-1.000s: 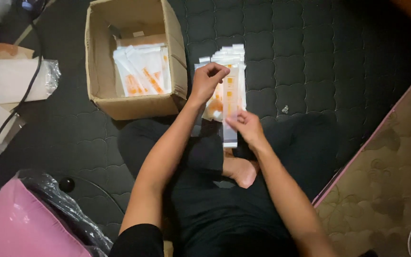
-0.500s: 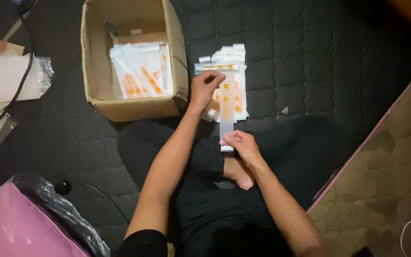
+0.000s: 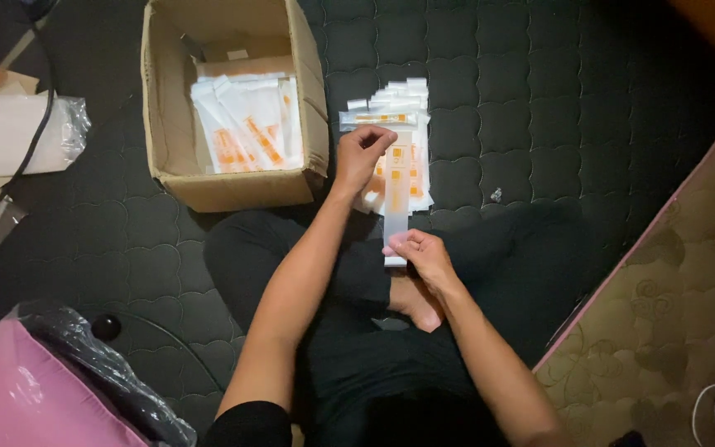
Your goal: Organizing and stacking small plastic packets containing orange strips from a cardboard box onto the floor.
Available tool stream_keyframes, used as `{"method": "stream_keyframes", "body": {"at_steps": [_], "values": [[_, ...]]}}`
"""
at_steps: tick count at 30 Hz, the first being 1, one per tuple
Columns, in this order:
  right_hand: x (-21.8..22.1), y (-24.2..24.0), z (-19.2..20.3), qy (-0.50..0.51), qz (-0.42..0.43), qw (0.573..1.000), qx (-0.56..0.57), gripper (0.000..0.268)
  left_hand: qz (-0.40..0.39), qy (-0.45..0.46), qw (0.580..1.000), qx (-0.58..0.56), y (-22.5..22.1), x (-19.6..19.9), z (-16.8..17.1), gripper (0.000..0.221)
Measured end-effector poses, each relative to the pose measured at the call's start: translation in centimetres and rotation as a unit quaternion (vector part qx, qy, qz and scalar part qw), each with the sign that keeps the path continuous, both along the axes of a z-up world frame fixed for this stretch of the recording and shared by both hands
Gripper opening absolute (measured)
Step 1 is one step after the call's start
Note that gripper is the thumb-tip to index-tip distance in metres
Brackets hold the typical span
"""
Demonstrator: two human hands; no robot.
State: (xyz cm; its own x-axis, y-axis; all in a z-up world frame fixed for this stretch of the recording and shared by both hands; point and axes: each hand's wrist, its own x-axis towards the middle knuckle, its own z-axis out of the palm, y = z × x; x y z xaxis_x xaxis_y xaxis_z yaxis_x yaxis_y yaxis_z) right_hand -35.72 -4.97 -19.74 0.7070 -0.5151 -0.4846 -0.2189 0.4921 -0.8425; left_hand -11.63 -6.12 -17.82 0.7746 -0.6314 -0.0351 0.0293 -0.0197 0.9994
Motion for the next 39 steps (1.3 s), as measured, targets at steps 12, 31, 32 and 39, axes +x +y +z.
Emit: {"method": "stream_keyframes", "body": {"at_steps": [12,31,32,39], "values": [[-0.2,-0.2,1.6,-0.004,-0.013,1.000,-0.011,0.015,-0.011,0.000,1.000,0.009,0.1,0.2,0.0,0.012],[1.8,-7.3,2.5,-0.198,-0.312,0.926,0.077,0.009,0.024,0.093,0.995,-0.042,6.9,-5.8,4.4,0.007],[3.3,-6.0,2.2,-0.211,-0.299,0.921,0.131,0.011,0.030,0.089,0.994,-0.048,6.6,-6.0,4.1,0.008],[9.7,-1.8,2.7,-0.156,-0.247,0.953,0.080,0.013,0.030,0.087,0.996,-0.021,6.4,-6.0,1.0,0.009]]}}
